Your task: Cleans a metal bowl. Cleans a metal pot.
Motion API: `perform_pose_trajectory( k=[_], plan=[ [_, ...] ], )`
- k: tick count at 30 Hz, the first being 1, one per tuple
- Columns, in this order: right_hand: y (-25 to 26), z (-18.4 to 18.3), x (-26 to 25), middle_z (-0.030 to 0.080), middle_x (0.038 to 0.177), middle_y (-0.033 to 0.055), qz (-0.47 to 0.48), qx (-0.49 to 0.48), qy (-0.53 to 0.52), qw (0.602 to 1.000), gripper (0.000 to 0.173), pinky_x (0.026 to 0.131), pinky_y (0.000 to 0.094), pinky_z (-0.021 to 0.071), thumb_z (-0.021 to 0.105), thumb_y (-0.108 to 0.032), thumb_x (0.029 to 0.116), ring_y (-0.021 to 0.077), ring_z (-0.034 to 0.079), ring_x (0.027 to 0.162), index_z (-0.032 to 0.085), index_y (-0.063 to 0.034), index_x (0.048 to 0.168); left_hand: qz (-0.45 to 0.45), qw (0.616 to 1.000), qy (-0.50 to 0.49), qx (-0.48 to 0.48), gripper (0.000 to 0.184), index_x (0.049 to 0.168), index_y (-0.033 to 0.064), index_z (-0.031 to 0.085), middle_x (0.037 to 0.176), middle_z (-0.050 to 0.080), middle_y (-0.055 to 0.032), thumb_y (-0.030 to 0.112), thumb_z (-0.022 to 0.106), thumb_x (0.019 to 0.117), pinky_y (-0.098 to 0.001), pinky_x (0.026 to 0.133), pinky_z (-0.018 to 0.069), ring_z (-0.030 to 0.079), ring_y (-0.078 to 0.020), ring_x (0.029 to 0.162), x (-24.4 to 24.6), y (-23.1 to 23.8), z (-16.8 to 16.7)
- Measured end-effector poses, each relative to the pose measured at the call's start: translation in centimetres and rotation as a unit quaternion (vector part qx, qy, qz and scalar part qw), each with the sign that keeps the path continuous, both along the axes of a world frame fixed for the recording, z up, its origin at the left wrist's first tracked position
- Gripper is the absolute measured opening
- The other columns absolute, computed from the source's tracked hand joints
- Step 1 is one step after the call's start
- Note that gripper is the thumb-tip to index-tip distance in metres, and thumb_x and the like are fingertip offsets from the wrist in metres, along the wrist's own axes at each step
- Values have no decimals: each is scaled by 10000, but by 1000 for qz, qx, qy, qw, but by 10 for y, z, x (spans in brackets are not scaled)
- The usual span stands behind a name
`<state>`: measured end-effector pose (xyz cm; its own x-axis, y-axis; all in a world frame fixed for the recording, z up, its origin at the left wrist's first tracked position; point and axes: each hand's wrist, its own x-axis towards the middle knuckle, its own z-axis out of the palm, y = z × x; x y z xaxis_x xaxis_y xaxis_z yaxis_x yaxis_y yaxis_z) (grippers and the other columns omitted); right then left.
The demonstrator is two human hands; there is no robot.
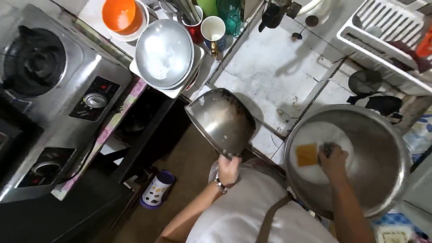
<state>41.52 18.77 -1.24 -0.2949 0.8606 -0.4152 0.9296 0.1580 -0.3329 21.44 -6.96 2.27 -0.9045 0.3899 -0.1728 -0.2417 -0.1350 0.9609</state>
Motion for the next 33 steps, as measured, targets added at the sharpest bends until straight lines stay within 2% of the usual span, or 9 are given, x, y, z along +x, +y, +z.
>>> perform_pose_trajectory(
  k=[4,8,14,17,20,25,29,31,33],
  plan=[
    [-1,-1,-7,450,1371,460,28,-13,-6,1000,493,1071,642,418,595,-141,1032,599,487,1278,453,185,1374,23,998,-36,38,357,974,169,643,888,747,130,-90,573,738,-203,755,592,696,30,829,-7,-3,1],
    [-5,45,-42,556,1229,441,60,134,148,978,459,1020,608,457,561,-220,1036,556,572,1163,563,201,1218,14,992,-78,98,273,1043,156,657,957,764,81,-21,599,844,-259,827,602,714,-19,906,-19,-4,2],
    [-77,81,-180,604,1142,192,210,138,485,838,318,909,258,542,708,-196,934,163,624,1055,649,46,1132,-41,993,-62,96,277,1062,156,664,981,756,123,-24,607,859,-233,864,587,700,13,932,-12,-2,-2],
    [-115,79,-224,672,1009,175,310,99,522,788,255,831,269,563,782,-135,789,209,662,944,747,13,993,-82,988,-35,127,255,1186,190,618,1079,726,163,205,655,934,-225,920,557,665,38,1023,-12,-6,-9],
    [-125,81,-235,681,916,142,361,97,524,765,242,799,239,550,793,-114,745,202,653,886,768,27,940,-4,977,-111,180,354,1072,223,685,975,757,106,511,721,869,-246,821,597,708,-1,926,-26,1,7],
    [-146,78,-232,680,831,107,392,121,530,742,134,766,262,550,782,-126,794,203,650,844,766,-7,854,78,978,-172,87,436,957,102,621,756,708,5,216,227,1105,-244,619,599,693,-60,676,-85,15,60],
    [-143,68,-228,687,788,124,369,139,522,756,138,730,318,575,743,-134,855,229,675,790,735,-22,776,117,988,-97,25,282,1204,64,570,942,730,-23,185,331,1116,-297,747,633,731,-99,841,-98,14,60],
    [-118,71,-232,658,796,180,303,150,474,813,181,675,373,574,754,-121,841,282,673,752,694,25,753,129,989,-71,6,271,1238,59,554,972,724,-23,171,347,1104,-320,786,633,730,-108,879,-96,13,56],
    [-121,73,-235,626,790,175,275,157,478,820,173,657,375,553,753,-107,817,276,641,737,675,29,743,147,988,-55,-9,257,1216,68,567,941,723,-7,170,362,1100,-302,767,631,728,-90,854,-92,14,54]
  ],
)
